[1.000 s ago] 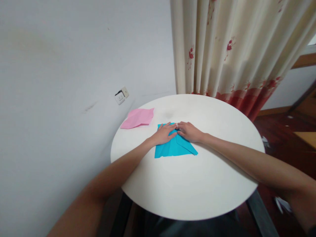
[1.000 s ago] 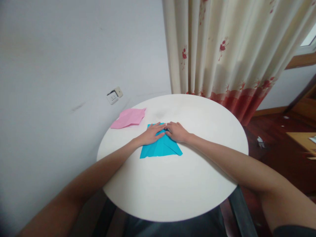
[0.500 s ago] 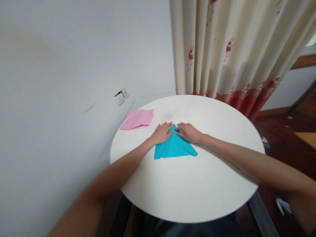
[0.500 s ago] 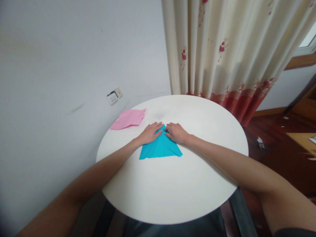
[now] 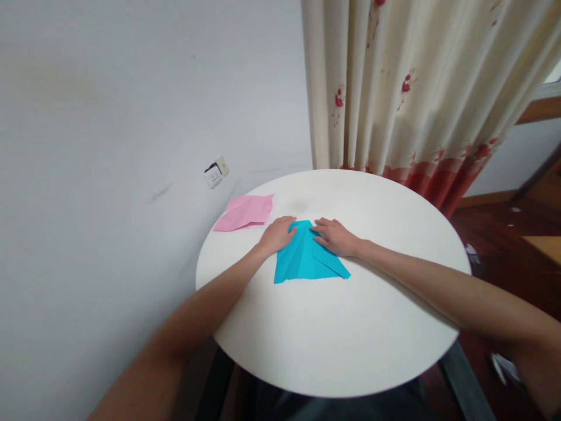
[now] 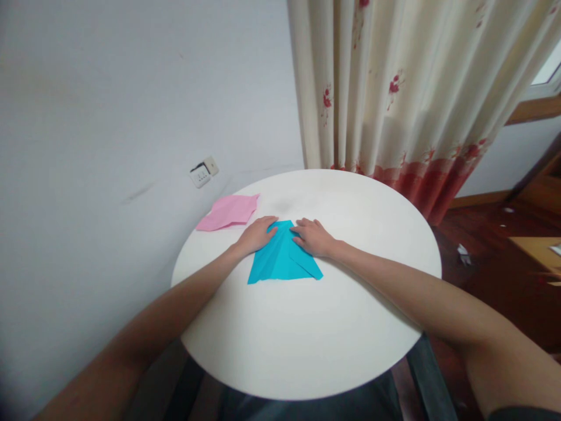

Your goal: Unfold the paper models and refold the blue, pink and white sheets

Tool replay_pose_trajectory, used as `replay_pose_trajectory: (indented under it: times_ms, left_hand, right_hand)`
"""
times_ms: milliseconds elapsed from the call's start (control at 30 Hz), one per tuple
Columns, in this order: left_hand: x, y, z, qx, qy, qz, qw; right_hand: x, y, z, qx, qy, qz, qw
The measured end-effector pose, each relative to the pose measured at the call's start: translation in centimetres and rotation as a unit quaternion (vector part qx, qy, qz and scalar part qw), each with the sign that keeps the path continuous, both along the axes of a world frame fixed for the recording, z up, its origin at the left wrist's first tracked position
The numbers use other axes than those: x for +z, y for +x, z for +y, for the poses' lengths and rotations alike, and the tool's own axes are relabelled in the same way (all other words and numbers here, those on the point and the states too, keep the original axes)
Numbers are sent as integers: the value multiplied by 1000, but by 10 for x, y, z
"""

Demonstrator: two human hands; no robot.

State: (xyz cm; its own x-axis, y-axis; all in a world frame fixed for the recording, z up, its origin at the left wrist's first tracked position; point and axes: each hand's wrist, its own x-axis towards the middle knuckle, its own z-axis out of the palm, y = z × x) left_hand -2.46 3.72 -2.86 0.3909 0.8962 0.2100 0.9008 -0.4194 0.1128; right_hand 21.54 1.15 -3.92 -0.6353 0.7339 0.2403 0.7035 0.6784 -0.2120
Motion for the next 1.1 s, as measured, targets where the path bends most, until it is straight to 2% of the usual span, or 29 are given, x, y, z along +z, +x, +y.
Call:
replay_pose_trajectory:
  times_ms: [167, 300, 500, 633, 733, 867, 1000, 1100]
  left_hand:
    - [10, -6, -2, 33, 21, 22, 999]
    - [10, -10, -1, 57, 23, 16, 998]
    - [8, -14, 3, 48, 37, -62, 996]
    - [12, -15, 8, 44, 84, -120, 988]
    - [14, -11, 9, 5, 110, -200, 973]
    - [16, 0, 0, -87, 78, -280, 953]
    - [17, 9, -13, -183, 0, -283, 941]
    - [17, 9, -17, -219, -55, -259, 939]
  right_hand:
    - [1, 0, -1, -1, 1, -17, 1000]
    - [4, 0, -2, 3, 2, -18, 1000]
    - [3, 1, -1, 0, 1, -16, 1000]
    - [2, 1, -1, 3, 3, -14, 1000]
    - [2, 1, -1, 4, 5, -11, 1000]
    - [2, 0, -1, -2, 1, -8, 1000]
    - [2, -1, -1, -5, -1, -3, 1000]
    - [2, -1, -2, -9, -9, -7, 1000]
